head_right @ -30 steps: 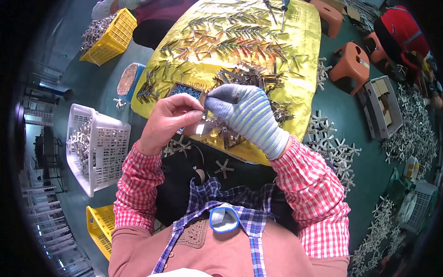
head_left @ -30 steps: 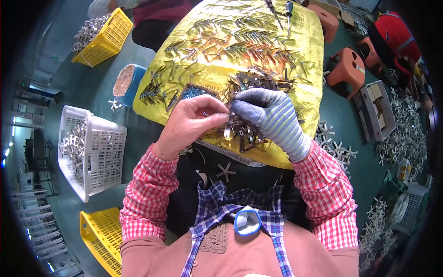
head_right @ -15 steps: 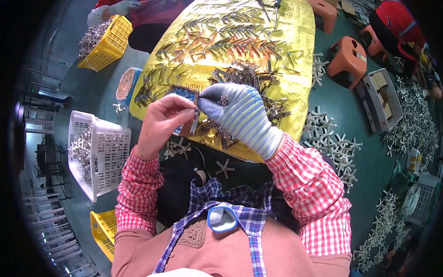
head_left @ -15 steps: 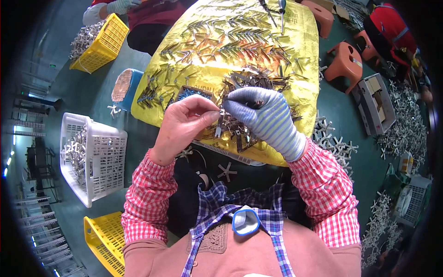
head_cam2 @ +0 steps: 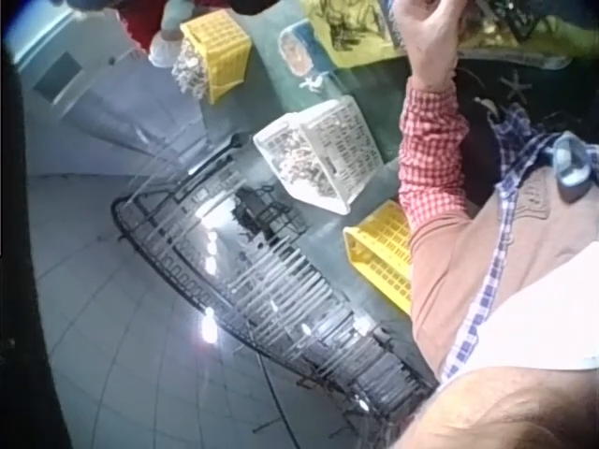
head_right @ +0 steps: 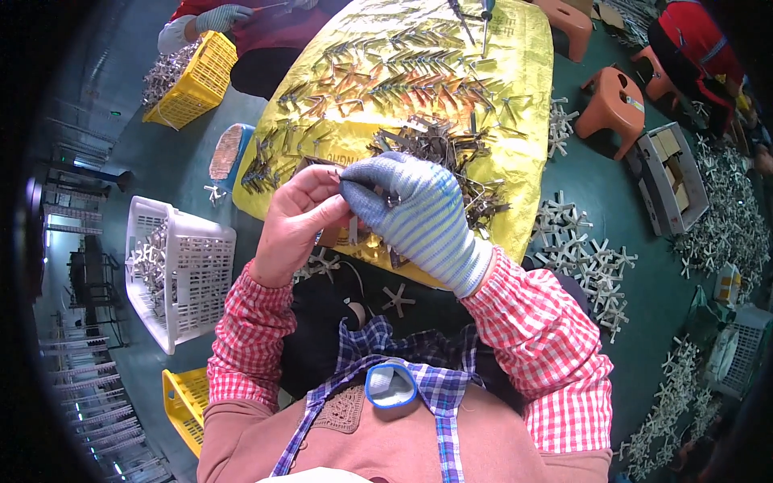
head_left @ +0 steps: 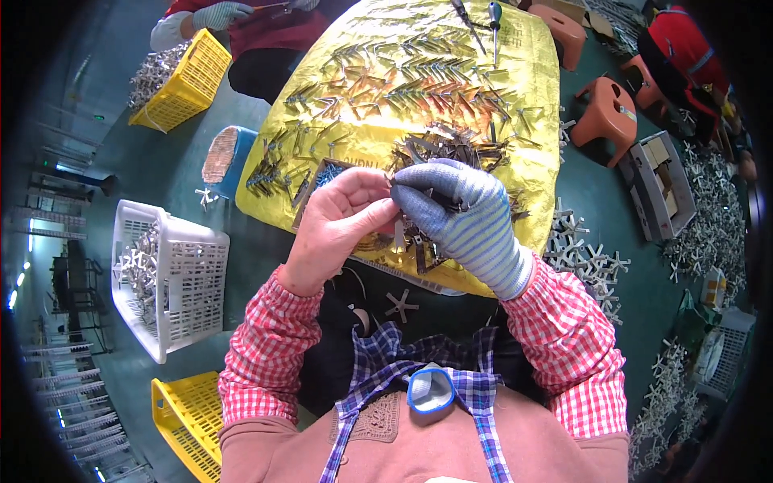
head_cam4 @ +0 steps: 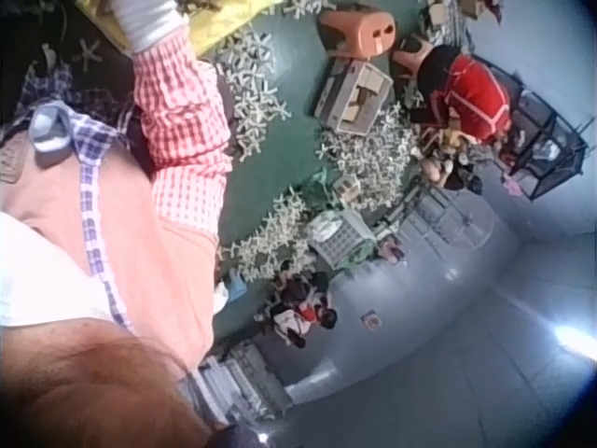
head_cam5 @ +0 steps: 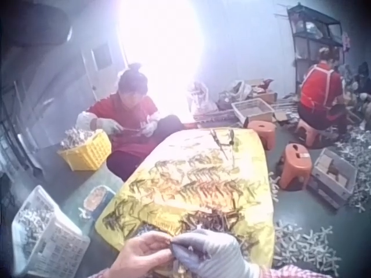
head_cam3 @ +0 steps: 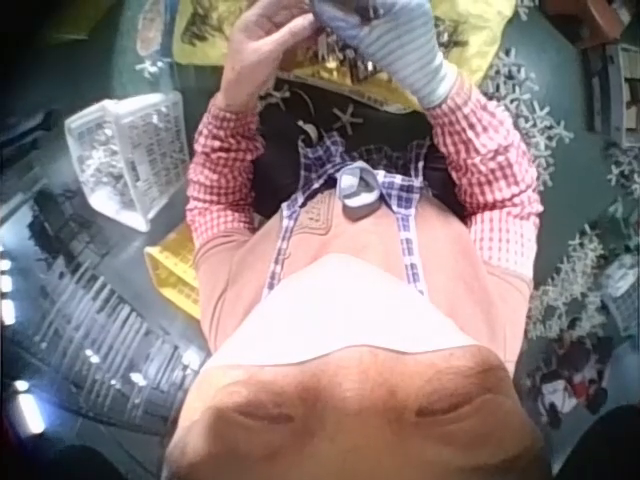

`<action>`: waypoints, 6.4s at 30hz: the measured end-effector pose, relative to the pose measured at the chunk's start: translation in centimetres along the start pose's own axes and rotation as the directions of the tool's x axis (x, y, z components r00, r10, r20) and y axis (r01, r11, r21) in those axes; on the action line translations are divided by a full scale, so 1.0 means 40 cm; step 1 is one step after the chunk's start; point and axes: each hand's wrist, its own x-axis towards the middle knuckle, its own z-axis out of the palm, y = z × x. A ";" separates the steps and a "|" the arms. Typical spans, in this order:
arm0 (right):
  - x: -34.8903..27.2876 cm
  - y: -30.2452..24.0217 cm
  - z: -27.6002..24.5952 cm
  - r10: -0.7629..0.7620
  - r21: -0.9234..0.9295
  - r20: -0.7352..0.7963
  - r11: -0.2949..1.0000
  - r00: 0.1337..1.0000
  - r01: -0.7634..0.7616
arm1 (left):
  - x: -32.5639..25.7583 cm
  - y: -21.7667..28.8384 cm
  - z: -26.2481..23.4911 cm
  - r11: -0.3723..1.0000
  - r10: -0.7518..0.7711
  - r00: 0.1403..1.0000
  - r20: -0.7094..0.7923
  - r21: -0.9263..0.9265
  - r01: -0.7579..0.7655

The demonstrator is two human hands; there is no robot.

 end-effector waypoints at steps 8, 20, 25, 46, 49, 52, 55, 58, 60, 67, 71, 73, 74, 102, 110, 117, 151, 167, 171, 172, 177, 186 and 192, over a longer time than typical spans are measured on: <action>0.011 -0.009 -0.033 -0.127 -0.074 -0.022 0.989 0.992 0.125 | 0.023 -0.003 0.018 0.993 0.052 0.999 0.007 -0.107 -0.051; 0.028 -0.009 -0.089 0.513 0.266 0.304 0.763 0.803 -0.589 | 0.252 0.094 -0.175 0.860 0.345 0.881 -0.324 0.485 -0.158; 0.026 0.000 -0.086 0.476 0.377 0.404 0.691 0.781 -0.617 | 0.460 0.111 -0.455 0.856 0.244 0.856 -0.456 0.516 0.030; 0.026 0.044 -0.184 0.517 0.690 0.406 0.366 0.753 -0.624 | 0.725 0.009 -0.619 0.576 0.373 0.875 -0.308 0.817 0.042; 0.023 0.042 -0.171 0.542 0.615 0.346 0.485 0.766 -0.621 | 0.575 0.088 -0.441 0.727 0.254 0.929 -0.268 0.686 -0.001; 0.017 0.032 -0.171 0.515 0.644 0.298 0.513 0.803 -0.568 | 0.418 0.101 -0.319 0.761 0.192 0.978 -0.084 0.642 -0.094; 0.013 0.036 -0.185 0.551 0.575 0.300 0.547 0.779 -0.608 | 0.234 0.102 -0.195 0.707 0.175 0.984 -0.042 0.701 -0.096; 0.024 0.029 -0.163 0.508 0.483 0.383 0.601 0.771 -0.636 | 0.089 0.045 -0.236 0.655 0.170 0.981 -0.098 0.754 -0.038; 0.020 0.016 -0.138 0.487 0.476 0.374 0.629 0.789 -0.614 | 0.018 0.009 -0.248 0.599 0.164 0.971 -0.173 0.800 0.042; 0.024 0.002 -0.107 0.528 0.441 0.442 0.576 0.725 -0.688 | -0.002 -0.028 -0.169 0.207 0.305 0.942 -0.140 0.975 0.078; 0.026 -0.021 -0.104 0.544 0.412 0.429 0.592 0.721 -0.692 | 0.015 -0.020 -0.178 0.123 0.307 0.949 -0.074 0.992 0.037; 0.025 -0.018 -0.102 0.521 0.425 0.425 0.607 0.740 -0.671 | 0.012 -0.022 -0.184 0.096 0.286 0.955 -0.072 0.994 0.047; 0.027 -0.018 -0.105 0.525 0.424 0.421 0.607 0.739 -0.672 | 0.012 -0.023 -0.187 0.067 0.268 0.960 -0.076 0.996 0.060; 0.006 0.029 -0.048 0.443 0.273 0.339 0.798 0.830 -0.537 | -0.035 0.045 0.011 0.964 -0.037 0.998 -0.053 0.263 0.050; 0.006 0.018 -0.055 0.397 0.306 0.378 0.799 0.837 -0.517 | -0.019 0.025 0.026 0.922 0.015 0.995 -0.103 0.386 0.026; -0.009 0.047 -0.053 0.260 0.148 0.276 0.940 0.925 -0.308 | -0.023 0.021 0.039 0.791 0.109 0.985 -0.133 0.611 -0.005; -0.021 -0.030 -0.049 0.060 0.096 0.062 0.993 0.996 -0.066 | -0.018 -0.037 0.050 0.960 0.253 0.966 -0.054 0.136 -0.244; -0.014 -0.023 -0.064 -0.018 0.183 0.088 0.983 0.996 0.002 | 0.008 -0.020 0.040 0.980 0.197 0.972 -0.126 0.049 -0.192; 0.001 -0.029 -0.106 0.111 0.133 0.043 0.984 0.993 -0.115 | 0.122 0.019 -0.020 0.969 0.229 0.937 -0.264 0.151 -0.194; 0.000 -0.001 -0.106 0.043 0.123 0.006 0.991 0.999 -0.044 | 0.164 0.033 -0.037 0.958 0.239 0.931 -0.275 0.224 -0.180; -0.015 0.009 -0.106 0.239 0.208 0.108 0.944 0.965 -0.257 | 0.447 0.069 -0.150 0.869 0.233 0.951 -0.203 0.482 -0.110; -0.020 -0.021 -0.192 0.423 0.330 0.169 0.827 0.890 -0.456 | 0.884 -0.036 -0.310 0.442 0.265 0.929 -0.258 0.889 0.120; -0.032 -0.018 -0.247 0.302 0.208 0.199 0.917 0.932 -0.341 | 0.985 -0.052 -0.288 0.399 0.227 0.893 -0.390 0.873 0.279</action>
